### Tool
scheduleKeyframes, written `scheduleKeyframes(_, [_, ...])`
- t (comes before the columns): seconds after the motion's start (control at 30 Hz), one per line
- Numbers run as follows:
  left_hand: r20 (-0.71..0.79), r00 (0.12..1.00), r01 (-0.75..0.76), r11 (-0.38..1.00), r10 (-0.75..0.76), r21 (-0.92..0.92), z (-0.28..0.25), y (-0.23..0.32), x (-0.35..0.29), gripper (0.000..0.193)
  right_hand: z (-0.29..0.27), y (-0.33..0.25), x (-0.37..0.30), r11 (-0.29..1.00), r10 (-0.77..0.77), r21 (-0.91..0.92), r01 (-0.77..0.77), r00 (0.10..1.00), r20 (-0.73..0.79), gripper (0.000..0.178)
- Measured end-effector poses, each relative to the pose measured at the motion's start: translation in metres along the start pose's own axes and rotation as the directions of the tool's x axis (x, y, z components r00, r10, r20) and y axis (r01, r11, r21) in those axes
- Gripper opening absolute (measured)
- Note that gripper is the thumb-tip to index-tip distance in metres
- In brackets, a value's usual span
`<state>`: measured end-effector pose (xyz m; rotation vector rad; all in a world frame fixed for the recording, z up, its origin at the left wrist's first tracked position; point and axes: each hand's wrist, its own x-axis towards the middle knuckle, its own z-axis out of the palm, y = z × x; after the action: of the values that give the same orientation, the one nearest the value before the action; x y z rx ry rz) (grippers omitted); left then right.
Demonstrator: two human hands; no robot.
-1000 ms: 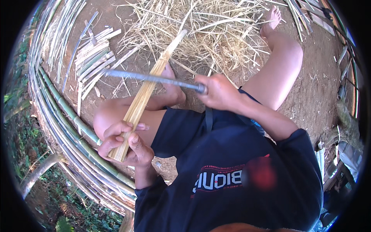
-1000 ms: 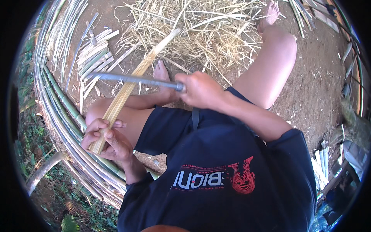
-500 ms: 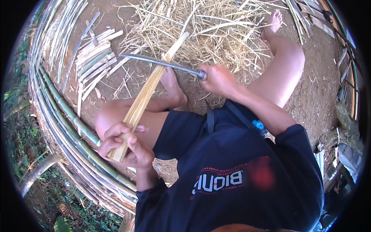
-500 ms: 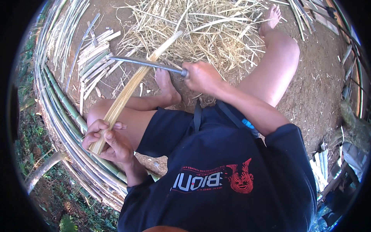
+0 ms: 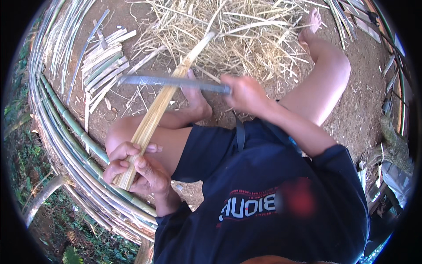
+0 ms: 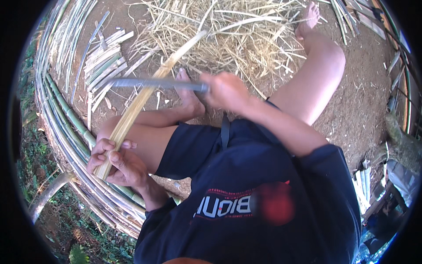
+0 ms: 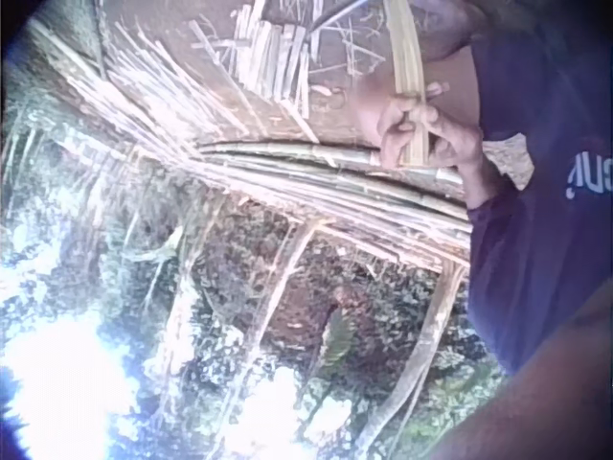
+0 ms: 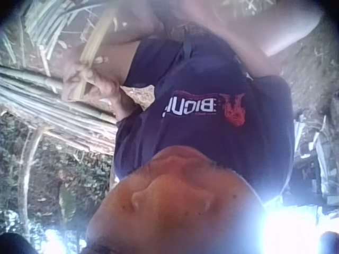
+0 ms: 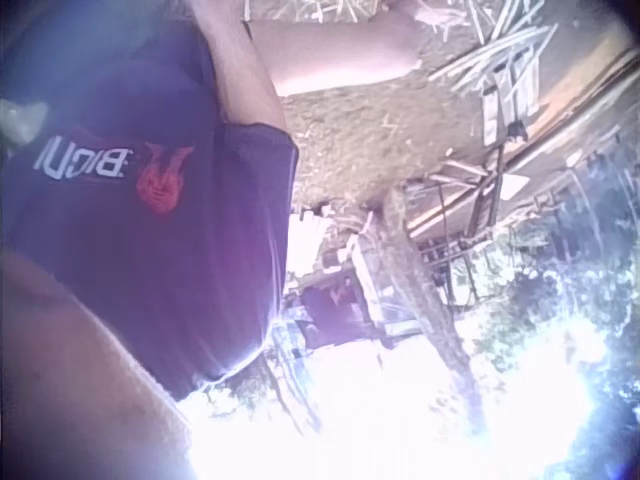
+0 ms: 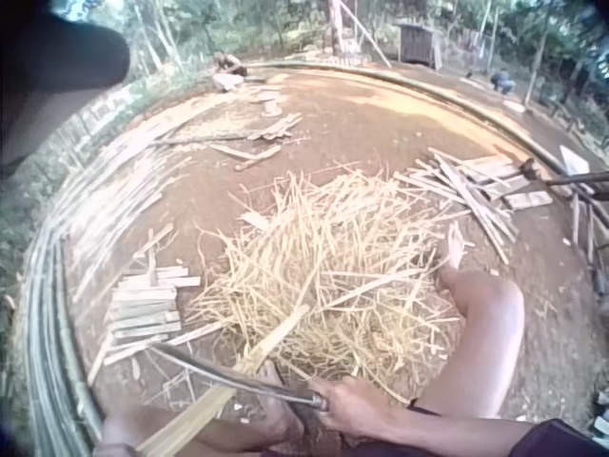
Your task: The person sits on the ground and uses a machete to split long bamboo poles into thin strips. They hold the bamboo with one hand and strike it with the machete in the other, creating a pile of processed bamboo strips.
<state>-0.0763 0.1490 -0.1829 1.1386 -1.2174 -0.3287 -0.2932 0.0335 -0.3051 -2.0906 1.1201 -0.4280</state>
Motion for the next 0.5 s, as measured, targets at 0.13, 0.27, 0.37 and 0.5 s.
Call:
scheduleKeyframes(0.13, [-0.009, 1.0, 0.022, 1.0, -0.022, 0.0, -0.008, -0.007, 0.011, 0.032, -0.001, 0.024, 0.023, 0.987, 0.156, 0.011, -0.158, 0.983, 0.095, 0.009])
scheduleKeyframes(0.27, [-0.058, 0.998, 0.01, 1.0, -0.009, 0.011, -0.005, -0.008, 0.008, 0.033, -0.001, 0.001, 0.012, 0.999, 0.032, -0.008, -0.032, 0.998, 0.053, 0.007])
scheduleKeyframes(0.37, [-0.068, 0.998, 0.009, 0.998, -0.005, 0.066, -0.001, -0.009, 0.014, 0.037, 0.003, 0.021, 0.028, 0.986, 0.16, -0.072, -0.152, 0.98, 0.117, 0.006])
scheduleKeyframes(0.5, [-0.093, 0.991, 0.098, 0.995, -0.096, 0.019, -0.018, -0.011, 0.024, 0.033, 0.011, 0.034, 0.044, 0.984, 0.168, -0.081, -0.157, 0.973, 0.156, 0.005])
